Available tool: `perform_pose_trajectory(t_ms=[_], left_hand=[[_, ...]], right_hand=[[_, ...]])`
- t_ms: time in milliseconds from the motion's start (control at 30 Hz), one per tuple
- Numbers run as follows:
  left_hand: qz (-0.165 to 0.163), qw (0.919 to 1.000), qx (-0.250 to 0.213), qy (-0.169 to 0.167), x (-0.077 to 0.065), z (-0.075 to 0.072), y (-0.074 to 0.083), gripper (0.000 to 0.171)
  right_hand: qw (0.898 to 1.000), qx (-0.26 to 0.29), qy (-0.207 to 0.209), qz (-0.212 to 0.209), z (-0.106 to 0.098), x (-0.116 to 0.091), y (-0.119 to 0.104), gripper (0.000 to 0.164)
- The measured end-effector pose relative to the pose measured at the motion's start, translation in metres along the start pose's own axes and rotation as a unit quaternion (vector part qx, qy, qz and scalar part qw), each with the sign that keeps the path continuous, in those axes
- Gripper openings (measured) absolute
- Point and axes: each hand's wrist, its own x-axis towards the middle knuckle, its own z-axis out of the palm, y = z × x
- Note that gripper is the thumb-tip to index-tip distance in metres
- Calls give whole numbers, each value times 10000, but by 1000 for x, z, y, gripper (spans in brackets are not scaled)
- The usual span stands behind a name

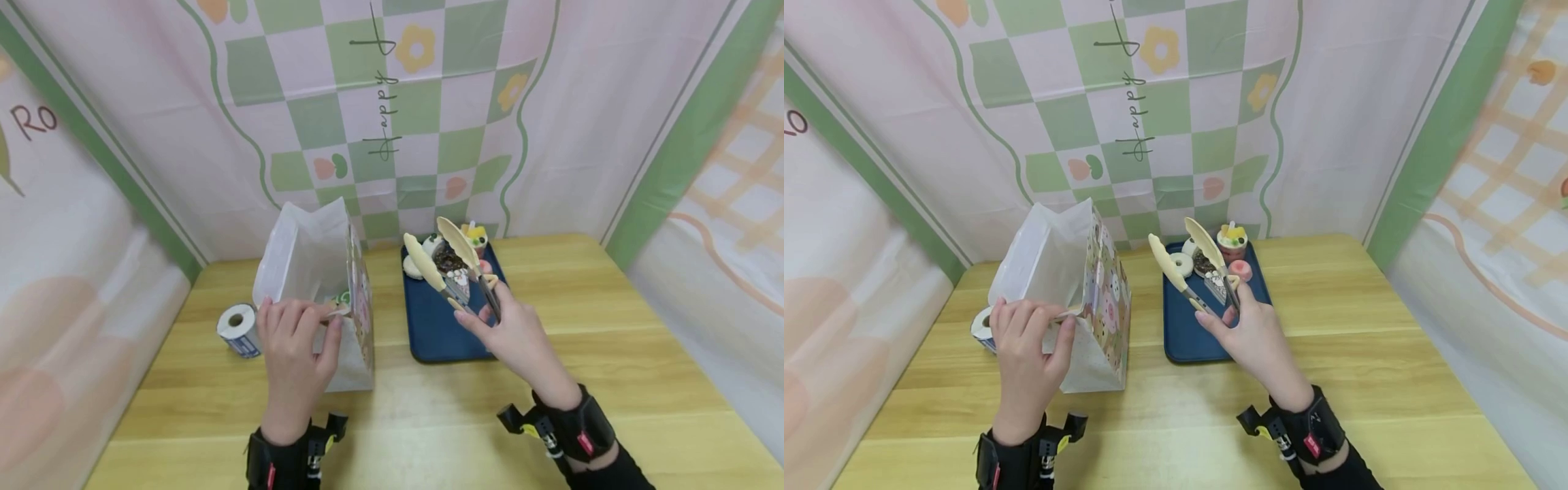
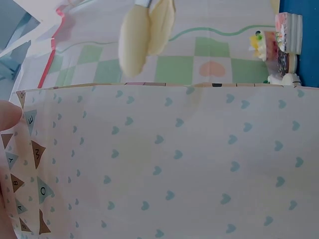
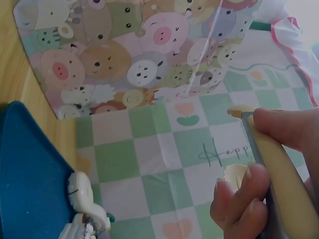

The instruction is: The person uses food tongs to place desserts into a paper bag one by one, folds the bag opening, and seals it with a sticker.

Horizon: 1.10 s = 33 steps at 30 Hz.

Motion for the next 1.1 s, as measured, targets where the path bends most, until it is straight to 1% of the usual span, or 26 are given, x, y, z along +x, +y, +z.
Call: perform_pose_trajectory(t_ms=[167, 333, 567, 700, 933, 1100], left_hand=[[-53, 10000, -8, -17, 0, 0, 0, 28], [-70, 10000, -15, -21, 0, 0, 0, 28], [-51, 10000, -17, -17, 1, 0, 0, 29], [-53, 10000, 1, -25, 1, 0, 0, 30], [-43, 10000, -13, -23, 1, 0, -1, 28], [-16, 10000, -20, 8, 1, 1, -1, 28]], right_hand=[[9999, -72, -32, 65, 2, 5, 11, 72], [9996, -188, -108, 176, 3, 8, 20, 70], [9991, -355, -77, 237, 4, 12, 25, 70], [9983, -435, -108, 380, 5, 13, 29, 70], [9959, -581, -264, 640, 11, 18, 39, 95], [9944, -727, -299, 707, 15, 21, 46, 105]])
